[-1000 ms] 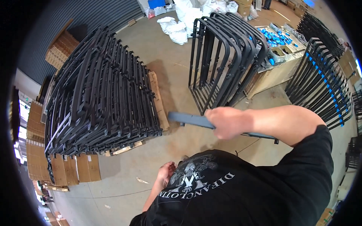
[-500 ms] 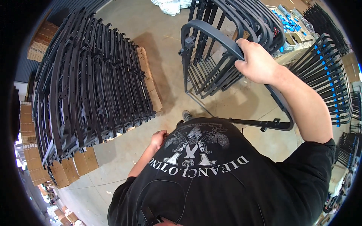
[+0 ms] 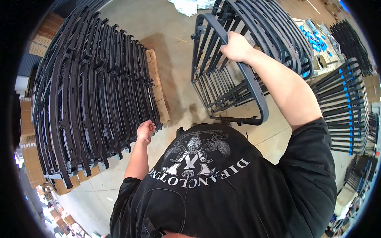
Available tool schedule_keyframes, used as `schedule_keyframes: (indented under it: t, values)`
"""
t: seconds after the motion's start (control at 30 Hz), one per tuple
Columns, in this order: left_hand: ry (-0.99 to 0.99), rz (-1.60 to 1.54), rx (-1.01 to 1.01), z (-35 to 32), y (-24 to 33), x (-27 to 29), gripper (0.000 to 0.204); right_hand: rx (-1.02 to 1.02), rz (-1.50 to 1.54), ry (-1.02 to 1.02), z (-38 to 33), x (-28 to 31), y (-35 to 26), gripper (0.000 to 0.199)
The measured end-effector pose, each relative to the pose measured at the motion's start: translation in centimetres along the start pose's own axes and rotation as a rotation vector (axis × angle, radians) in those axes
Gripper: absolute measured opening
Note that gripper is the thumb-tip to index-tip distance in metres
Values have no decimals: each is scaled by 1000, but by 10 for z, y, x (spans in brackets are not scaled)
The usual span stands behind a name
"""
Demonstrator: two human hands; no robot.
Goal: The recorder is moving metal frame components from a large palletized stack and placing them into a vertical storage rack.
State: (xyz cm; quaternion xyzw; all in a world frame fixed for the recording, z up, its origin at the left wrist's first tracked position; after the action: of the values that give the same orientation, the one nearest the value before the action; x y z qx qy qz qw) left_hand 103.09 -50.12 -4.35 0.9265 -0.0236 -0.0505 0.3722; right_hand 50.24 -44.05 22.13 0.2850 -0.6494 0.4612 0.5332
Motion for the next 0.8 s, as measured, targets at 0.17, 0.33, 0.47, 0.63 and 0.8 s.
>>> schedule_keyframes:
  t: [0.17, 0.33, 0.47, 0.63, 0.8]
  values:
    - [105, -5, 33, -17, -101, 17, 22, -20, -76, 87, 38, 13, 37, 46]
    - [-155, 1195, -277, -64, -241, 23, 24, 476, -38, 702, -49, 106, 6, 35]
    - [-117, 1246, -309, -67, -318, 44, 30, 436, 348, 138, -98, 73, 28, 22]
    - [302, 826, -37, -99, -323, 68, 35, 330, 747, -284, -130, -12, 23, 12]
    - [301, 461, -107, -136, -116, -15, 20, 412, 623, -276, -117, -40, -15, 15]
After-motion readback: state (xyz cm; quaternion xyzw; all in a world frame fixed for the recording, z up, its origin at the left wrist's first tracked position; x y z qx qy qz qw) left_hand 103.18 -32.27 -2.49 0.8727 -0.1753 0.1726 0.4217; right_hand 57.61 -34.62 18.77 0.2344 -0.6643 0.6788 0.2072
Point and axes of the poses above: each hand's wrist, its own z-axis towards the middle knuckle, its own x-axis out of the back of the hand, y = z × x, the point moved 2 cm from there along z, towards the middle knuckle, and after that the axes turned 9 degrees about -z, right-handed, at the moved point
